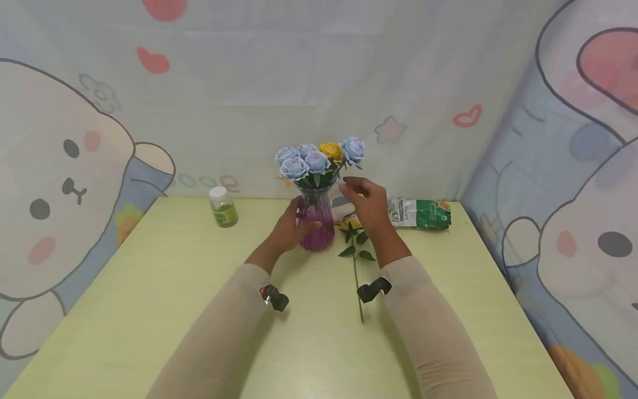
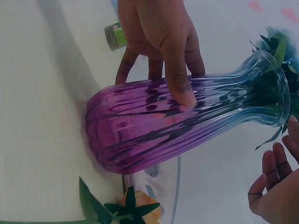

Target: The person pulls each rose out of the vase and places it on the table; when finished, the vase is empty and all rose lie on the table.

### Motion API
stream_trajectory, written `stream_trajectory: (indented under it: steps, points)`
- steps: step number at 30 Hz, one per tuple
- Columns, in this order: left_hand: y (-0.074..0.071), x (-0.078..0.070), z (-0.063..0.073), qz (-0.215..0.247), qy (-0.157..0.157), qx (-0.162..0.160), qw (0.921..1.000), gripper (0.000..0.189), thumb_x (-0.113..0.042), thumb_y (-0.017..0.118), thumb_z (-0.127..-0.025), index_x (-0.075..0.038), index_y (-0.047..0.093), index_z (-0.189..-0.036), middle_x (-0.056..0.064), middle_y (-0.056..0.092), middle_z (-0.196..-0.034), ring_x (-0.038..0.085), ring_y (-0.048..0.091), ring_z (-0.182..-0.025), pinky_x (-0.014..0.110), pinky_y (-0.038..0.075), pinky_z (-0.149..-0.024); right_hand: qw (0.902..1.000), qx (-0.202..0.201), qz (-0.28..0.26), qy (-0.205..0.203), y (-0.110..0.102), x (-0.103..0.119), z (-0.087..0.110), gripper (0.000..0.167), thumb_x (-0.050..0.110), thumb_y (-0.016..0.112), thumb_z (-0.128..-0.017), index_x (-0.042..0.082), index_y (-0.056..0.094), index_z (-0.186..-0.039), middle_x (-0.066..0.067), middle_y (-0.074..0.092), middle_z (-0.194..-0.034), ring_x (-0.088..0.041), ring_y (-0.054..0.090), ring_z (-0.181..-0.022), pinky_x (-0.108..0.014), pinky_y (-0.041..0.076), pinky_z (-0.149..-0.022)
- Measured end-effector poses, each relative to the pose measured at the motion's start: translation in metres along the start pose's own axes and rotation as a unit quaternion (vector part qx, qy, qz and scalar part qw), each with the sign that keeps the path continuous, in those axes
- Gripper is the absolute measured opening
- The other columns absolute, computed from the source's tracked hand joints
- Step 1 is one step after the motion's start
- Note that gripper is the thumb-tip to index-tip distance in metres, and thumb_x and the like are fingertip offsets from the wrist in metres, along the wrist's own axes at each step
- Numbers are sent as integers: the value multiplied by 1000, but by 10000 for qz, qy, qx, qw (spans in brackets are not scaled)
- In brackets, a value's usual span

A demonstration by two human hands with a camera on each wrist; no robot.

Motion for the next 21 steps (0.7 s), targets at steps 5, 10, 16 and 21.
stream_trajectory:
  steps: [5, 10, 16, 21]
  points:
    - [-1, -3, 2, -28, 40, -28, 10000, 98, -44, 74, -103, -6, 18, -174, 18, 32, -179, 40, 34, -166, 54, 29, -137, 9989, -272, -364, -82, 2, 7, -4, 39, 28, 79, -103, 3, 74, -133, 16, 73, -111, -9, 69, -114, -34, 52, -115]
    - [-4, -7, 2, 67, -19, -145, 9999, 102, -45, 79, -98, -8, 20, -173, 18, 37, -176, 40, 39, -164, 55, 33, -135, 9981, -301, -514, -184, 6, 12, -6, 39, 22, 79, -102, -1, 74, -134, 15, 73, -109, -8, 69, -110, -28, 52, -106]
    - [-4, -16, -5, 249, 85, -407, 9988, 110, -45, 83, -94, -16, 14, -176, 15, 37, -177, 38, 38, -165, 56, 34, -135, 9972, -331, -609, -279, 13, 13, -9, 34, 21, 80, -102, -1, 75, -128, 12, 72, -113, -8, 69, -108, -27, 56, -102]
    - [-1, -20, -5, 293, 211, -461, 9983, 105, -41, 80, -99, -14, 15, -176, 15, 37, -178, 37, 37, -165, 53, 32, -136, 9957, -410, -793, -231, 18, 18, -9, 32, 18, 79, -102, -4, 75, -125, 11, 72, -107, -8, 70, -105, -28, 58, -101]
Point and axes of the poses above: each hand's wrist, its own z-axis away from the middle knuckle, its own y-axis out of the palm, x = y × z, the point moved 7 cm from there along -z, towards the middle knuckle
